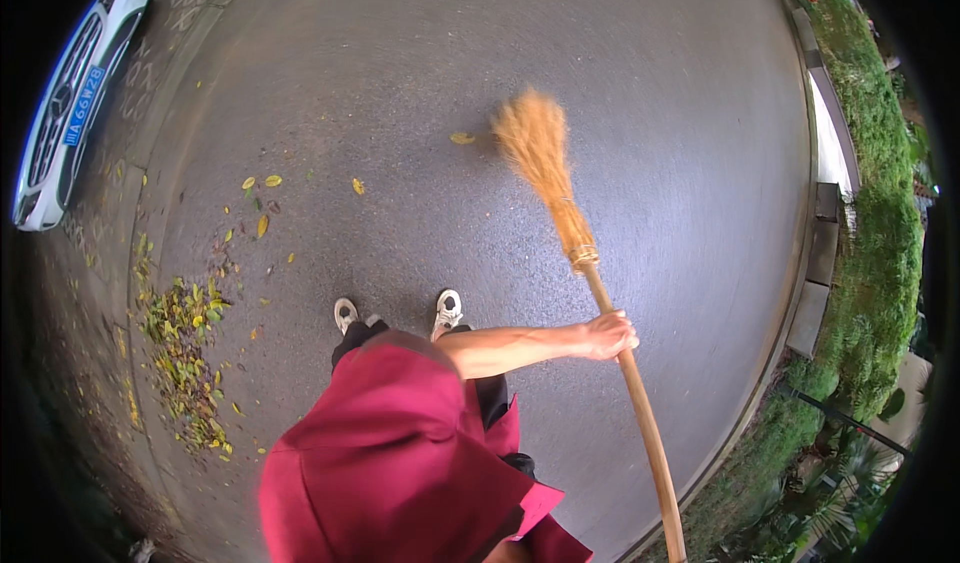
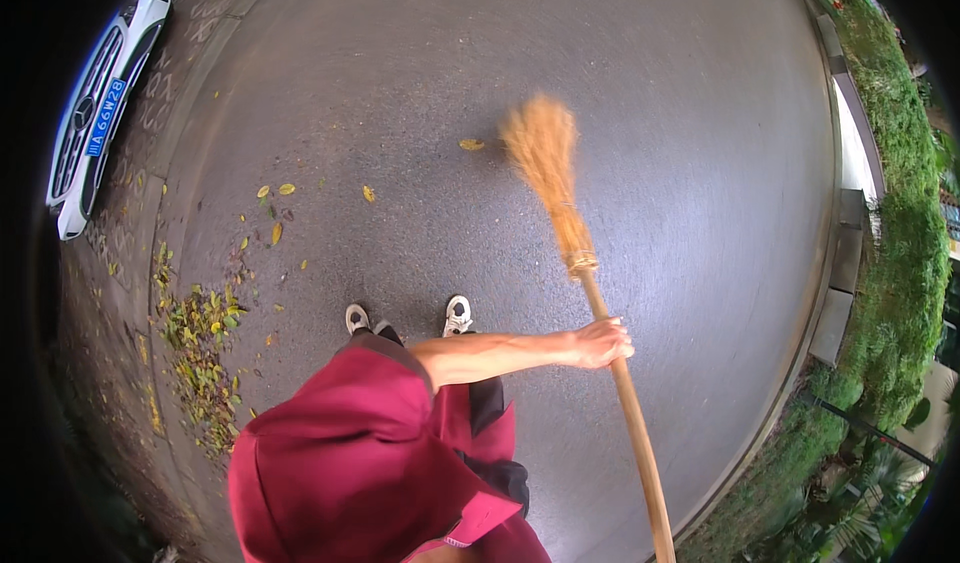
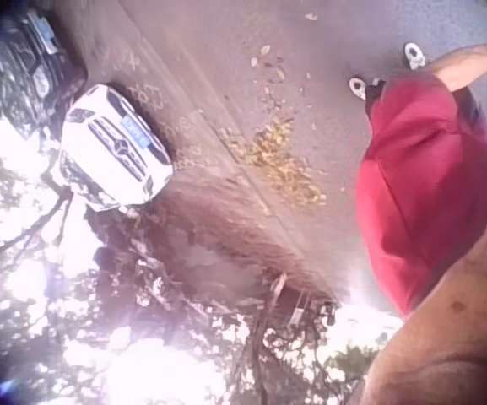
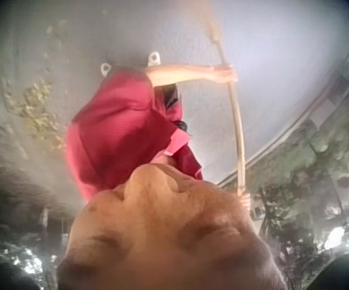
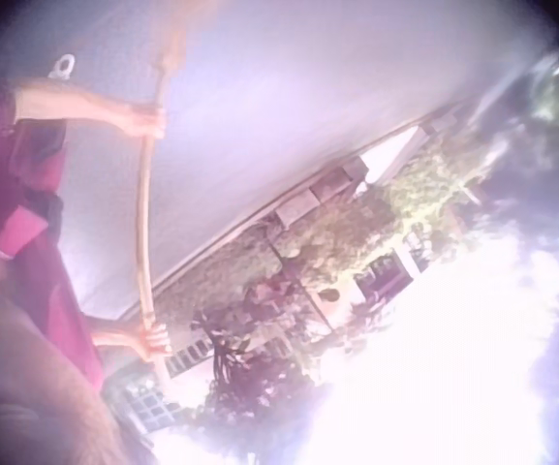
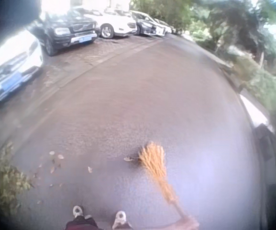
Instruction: The person sweeps fallen leaves off a paved driveway and out from under parked cars using a broom, gathering the leaves into a pile.
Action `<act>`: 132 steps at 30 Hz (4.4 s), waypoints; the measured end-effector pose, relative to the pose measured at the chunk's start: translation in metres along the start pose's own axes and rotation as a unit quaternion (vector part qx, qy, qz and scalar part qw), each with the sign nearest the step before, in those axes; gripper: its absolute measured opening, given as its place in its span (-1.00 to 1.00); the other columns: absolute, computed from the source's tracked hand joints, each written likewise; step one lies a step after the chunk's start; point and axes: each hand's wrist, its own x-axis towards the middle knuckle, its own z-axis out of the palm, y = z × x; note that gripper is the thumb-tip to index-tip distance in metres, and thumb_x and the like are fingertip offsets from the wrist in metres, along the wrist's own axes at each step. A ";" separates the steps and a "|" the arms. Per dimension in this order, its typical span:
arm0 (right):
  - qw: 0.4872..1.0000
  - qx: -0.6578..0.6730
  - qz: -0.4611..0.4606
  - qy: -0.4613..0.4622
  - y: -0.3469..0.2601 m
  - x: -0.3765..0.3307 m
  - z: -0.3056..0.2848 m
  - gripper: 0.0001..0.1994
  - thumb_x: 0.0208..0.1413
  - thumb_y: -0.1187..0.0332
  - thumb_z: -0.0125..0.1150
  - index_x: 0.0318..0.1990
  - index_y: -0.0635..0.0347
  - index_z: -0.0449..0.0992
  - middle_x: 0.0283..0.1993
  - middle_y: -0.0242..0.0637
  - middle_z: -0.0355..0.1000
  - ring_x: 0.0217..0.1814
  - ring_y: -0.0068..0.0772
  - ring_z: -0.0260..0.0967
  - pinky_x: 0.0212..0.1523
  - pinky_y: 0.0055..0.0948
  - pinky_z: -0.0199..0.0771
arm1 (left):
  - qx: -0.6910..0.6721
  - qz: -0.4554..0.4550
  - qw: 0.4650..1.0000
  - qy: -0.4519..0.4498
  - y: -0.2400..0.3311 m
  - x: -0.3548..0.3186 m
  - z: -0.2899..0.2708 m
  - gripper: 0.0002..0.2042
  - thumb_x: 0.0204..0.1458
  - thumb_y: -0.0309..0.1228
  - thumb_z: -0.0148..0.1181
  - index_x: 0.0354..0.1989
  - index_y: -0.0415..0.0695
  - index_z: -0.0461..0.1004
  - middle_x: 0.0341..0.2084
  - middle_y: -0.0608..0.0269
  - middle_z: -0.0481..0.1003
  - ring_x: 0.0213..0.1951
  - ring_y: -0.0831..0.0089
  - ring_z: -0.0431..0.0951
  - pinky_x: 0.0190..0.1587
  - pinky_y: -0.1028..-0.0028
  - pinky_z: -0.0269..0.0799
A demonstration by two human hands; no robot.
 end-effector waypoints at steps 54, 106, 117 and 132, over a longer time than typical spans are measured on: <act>0.560 0.649 0.333 -0.393 -0.264 -0.128 0.404 -0.79 -0.01 0.38 0.00 -0.64 0.05 0.20 -0.73 -0.41 0.09 -0.67 -0.42 0.03 -0.46 -0.26 0.21 | 0.316 -0.589 0.714 0.211 0.067 -0.615 -0.138 -0.93 -0.21 -0.43 0.16 -0.50 -0.08 0.45 -0.51 0.16 0.48 -0.29 0.16 0.50 -0.14 0.19 0.35; 0.549 0.678 0.170 -0.459 -0.719 -0.186 0.477 -0.63 0.07 0.27 0.08 -0.72 -0.12 0.10 -0.77 -0.58 -0.01 -0.75 -0.62 -0.10 -0.71 -0.53 -0.06 | 0.320 -0.564 0.645 0.405 0.114 -0.857 -0.404 -0.97 -0.29 -0.48 0.12 -0.62 -0.09 0.40 -0.61 0.12 0.42 -0.45 0.13 0.47 -0.31 0.21 0.31; 0.730 0.669 -0.065 -0.122 -0.775 -0.188 0.317 -0.62 0.17 0.20 -0.05 -0.71 -0.08 0.13 -0.75 -0.62 -0.15 -0.73 -0.62 -0.18 -0.60 -0.56 -0.01 | 0.264 -0.085 0.872 0.404 -0.105 -0.664 -0.648 -0.90 -0.19 -0.48 0.15 -0.60 -0.05 0.34 -0.63 0.27 0.39 -0.43 0.25 0.46 -0.31 0.24 0.30; 0.452 0.639 0.121 -0.610 -0.931 -0.346 0.523 -0.75 -0.10 0.35 0.11 -0.67 -0.04 0.16 -0.75 -0.54 0.00 -0.74 -0.58 -0.12 -0.68 -0.50 -0.03 | 0.261 -0.568 0.571 0.532 0.013 -1.056 -0.450 -0.97 -0.23 -0.48 0.09 -0.59 -0.13 0.39 -0.58 0.04 0.40 -0.42 0.04 0.41 -0.31 0.13 0.29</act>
